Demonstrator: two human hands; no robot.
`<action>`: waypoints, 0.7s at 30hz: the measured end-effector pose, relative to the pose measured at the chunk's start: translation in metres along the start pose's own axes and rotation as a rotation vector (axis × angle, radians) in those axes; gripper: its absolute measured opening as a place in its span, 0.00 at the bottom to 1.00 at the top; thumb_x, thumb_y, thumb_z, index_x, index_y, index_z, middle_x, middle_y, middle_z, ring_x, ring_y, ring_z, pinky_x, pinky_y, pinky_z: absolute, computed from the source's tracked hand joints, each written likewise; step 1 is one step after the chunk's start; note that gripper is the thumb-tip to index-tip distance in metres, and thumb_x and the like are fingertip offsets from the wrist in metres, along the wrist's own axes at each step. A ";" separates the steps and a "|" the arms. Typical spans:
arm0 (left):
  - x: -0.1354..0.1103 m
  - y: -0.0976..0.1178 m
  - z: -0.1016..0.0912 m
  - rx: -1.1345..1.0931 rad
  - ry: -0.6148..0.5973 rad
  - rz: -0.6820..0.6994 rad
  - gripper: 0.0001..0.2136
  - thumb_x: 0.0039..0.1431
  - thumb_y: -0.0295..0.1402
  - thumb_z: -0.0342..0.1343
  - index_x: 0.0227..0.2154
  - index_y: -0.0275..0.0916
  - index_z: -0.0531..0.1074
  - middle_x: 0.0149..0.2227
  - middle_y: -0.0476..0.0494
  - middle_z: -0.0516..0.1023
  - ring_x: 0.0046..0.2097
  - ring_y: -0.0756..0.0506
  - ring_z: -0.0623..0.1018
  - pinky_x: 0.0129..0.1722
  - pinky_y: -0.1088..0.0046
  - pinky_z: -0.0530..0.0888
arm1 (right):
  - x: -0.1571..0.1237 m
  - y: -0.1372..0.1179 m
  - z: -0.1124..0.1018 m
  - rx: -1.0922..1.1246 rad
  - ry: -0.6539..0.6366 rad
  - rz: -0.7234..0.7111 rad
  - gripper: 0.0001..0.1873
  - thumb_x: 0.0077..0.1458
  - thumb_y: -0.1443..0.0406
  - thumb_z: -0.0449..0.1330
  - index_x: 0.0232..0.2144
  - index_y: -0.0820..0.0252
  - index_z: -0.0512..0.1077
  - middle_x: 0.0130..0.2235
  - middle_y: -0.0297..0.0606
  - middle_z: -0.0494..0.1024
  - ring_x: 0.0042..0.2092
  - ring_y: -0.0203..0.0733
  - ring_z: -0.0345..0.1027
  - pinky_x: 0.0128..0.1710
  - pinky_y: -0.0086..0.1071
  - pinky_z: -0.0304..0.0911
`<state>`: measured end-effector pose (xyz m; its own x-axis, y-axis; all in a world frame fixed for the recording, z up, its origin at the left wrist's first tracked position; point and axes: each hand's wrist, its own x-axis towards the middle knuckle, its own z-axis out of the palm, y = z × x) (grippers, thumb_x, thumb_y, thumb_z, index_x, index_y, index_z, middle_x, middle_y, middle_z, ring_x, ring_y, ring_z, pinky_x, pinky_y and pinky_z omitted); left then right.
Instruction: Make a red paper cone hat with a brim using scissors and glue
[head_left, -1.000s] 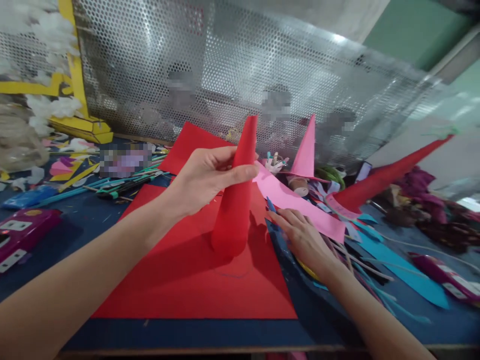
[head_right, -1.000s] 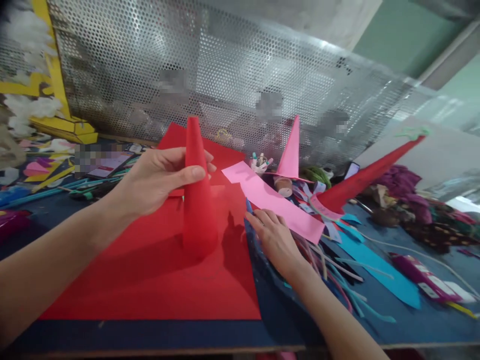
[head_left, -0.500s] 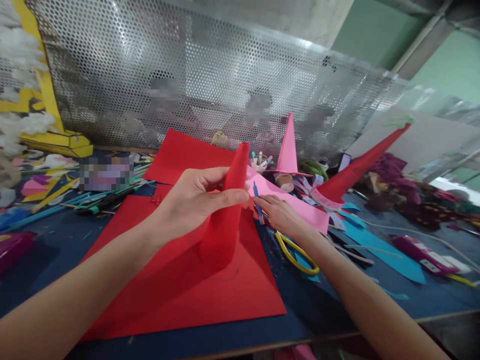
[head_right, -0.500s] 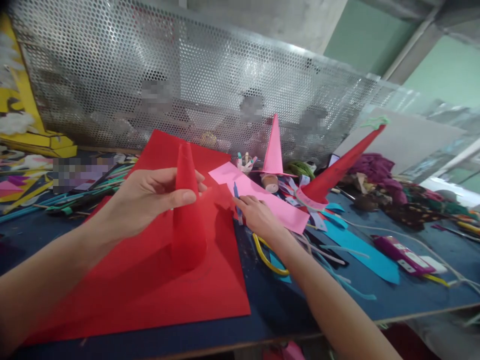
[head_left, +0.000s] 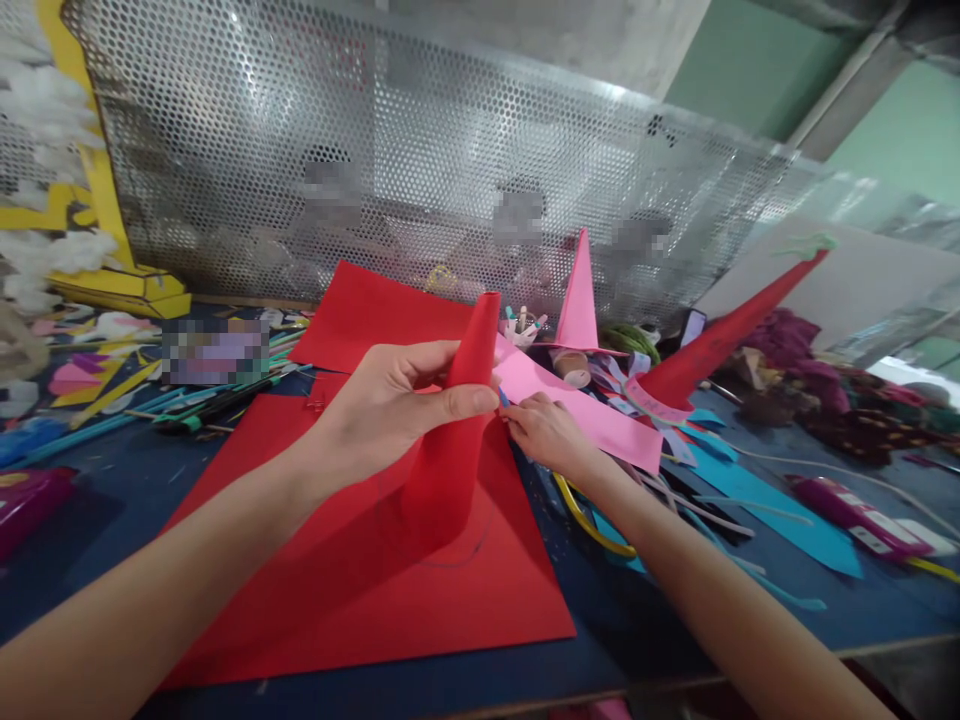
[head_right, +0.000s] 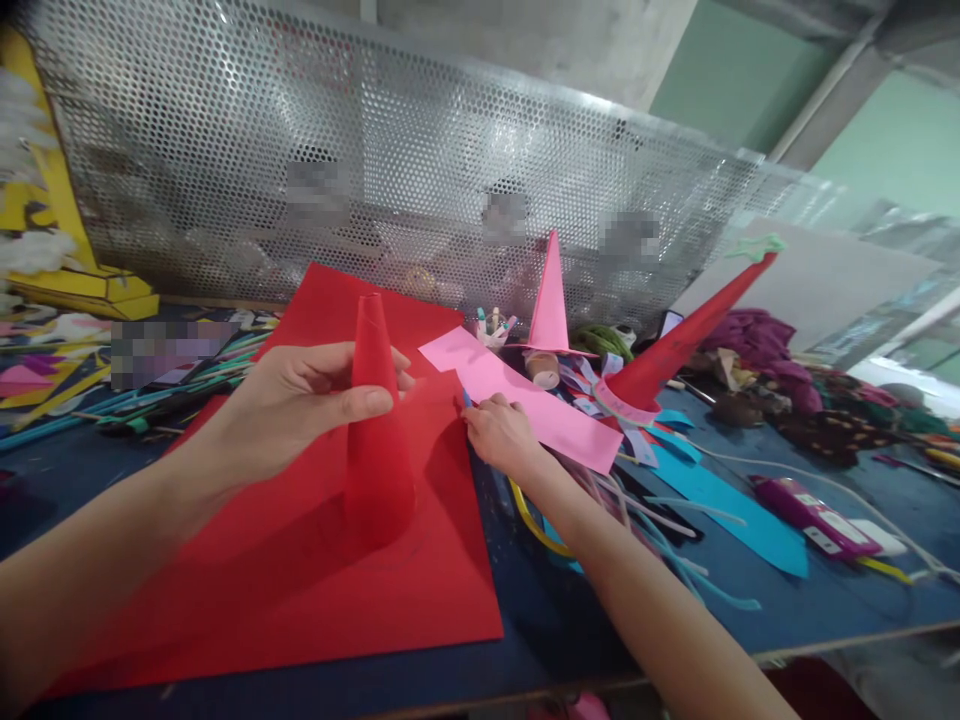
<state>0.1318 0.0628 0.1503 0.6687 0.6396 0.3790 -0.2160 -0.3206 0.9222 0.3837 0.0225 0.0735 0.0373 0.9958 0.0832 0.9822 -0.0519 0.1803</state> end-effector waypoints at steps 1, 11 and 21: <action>0.000 0.000 0.000 -0.003 0.001 -0.001 0.11 0.51 0.39 0.65 0.35 0.38 0.79 0.35 0.47 0.78 0.37 0.48 0.75 0.33 0.76 0.72 | 0.000 -0.001 0.000 0.001 0.002 -0.001 0.16 0.64 0.64 0.48 0.45 0.57 0.75 0.41 0.47 0.78 0.49 0.52 0.66 0.44 0.38 0.58; 0.000 -0.004 -0.001 -0.024 0.000 -0.008 0.11 0.52 0.37 0.65 0.38 0.40 0.79 0.35 0.47 0.80 0.36 0.47 0.77 0.33 0.74 0.74 | 0.024 0.020 0.000 0.196 0.152 0.133 0.18 0.59 0.71 0.49 0.50 0.61 0.68 0.41 0.40 0.79 0.39 0.39 0.73 0.38 0.28 0.62; -0.001 -0.004 -0.002 -0.023 0.005 -0.011 0.10 0.52 0.37 0.65 0.36 0.40 0.79 0.35 0.48 0.80 0.35 0.48 0.77 0.34 0.76 0.74 | 0.052 0.033 0.005 0.204 0.089 0.173 0.17 0.50 0.69 0.59 0.45 0.60 0.74 0.40 0.39 0.81 0.40 0.42 0.74 0.36 0.28 0.60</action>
<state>0.1307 0.0648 0.1460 0.6673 0.6466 0.3696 -0.2250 -0.2981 0.9276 0.4188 0.0730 0.0784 0.2007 0.9624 0.1829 0.9796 -0.1958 -0.0445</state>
